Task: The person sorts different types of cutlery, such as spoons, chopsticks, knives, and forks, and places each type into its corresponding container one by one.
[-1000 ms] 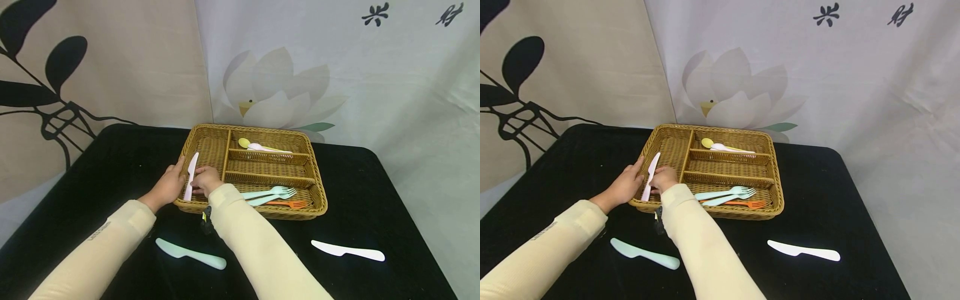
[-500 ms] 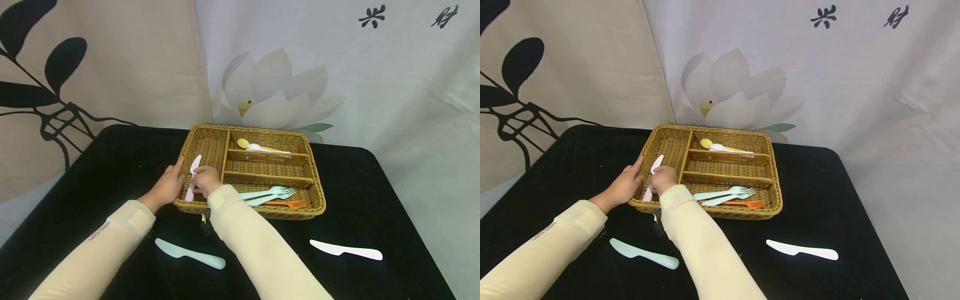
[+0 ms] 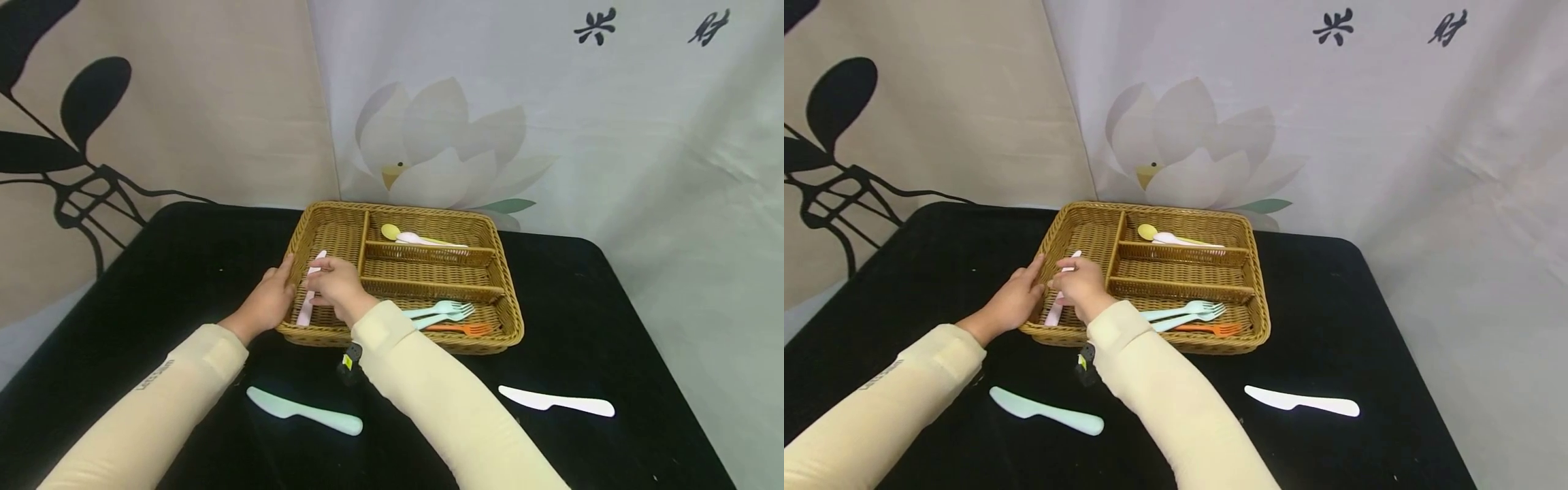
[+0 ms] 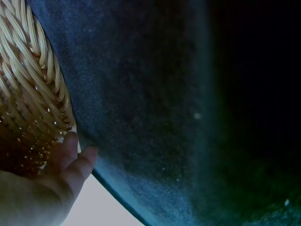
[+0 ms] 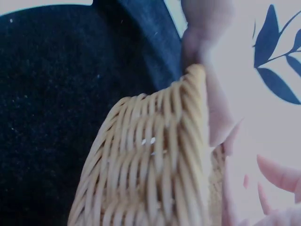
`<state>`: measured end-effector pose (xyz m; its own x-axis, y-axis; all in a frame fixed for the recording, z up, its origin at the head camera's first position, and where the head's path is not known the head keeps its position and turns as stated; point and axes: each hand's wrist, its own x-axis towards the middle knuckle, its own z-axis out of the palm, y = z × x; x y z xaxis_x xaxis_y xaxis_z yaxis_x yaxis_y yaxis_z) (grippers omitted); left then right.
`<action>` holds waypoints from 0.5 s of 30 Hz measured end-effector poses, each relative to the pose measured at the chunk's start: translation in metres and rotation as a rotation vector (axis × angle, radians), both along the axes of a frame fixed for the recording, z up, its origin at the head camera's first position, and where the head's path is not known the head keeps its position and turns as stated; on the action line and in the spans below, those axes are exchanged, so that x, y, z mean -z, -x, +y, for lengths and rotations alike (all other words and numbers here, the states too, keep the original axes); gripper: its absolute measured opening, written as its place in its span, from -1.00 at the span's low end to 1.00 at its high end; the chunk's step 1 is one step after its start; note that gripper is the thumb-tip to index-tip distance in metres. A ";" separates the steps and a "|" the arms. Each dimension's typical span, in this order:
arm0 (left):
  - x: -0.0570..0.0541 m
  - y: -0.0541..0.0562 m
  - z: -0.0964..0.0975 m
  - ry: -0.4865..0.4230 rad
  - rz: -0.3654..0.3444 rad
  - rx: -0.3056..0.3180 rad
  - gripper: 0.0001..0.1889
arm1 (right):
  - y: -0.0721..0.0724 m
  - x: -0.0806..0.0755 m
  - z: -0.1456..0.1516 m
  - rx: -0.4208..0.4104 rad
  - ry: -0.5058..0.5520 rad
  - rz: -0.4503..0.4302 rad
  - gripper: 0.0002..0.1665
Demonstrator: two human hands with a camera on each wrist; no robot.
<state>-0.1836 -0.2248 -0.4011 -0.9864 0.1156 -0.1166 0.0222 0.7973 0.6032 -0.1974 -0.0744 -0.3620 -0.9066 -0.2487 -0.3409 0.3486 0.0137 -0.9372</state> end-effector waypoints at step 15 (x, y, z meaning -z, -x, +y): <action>0.000 0.000 -0.001 -0.016 0.012 0.008 -0.36 | -0.042 -0.014 0.031 -0.223 -0.045 0.271 -0.61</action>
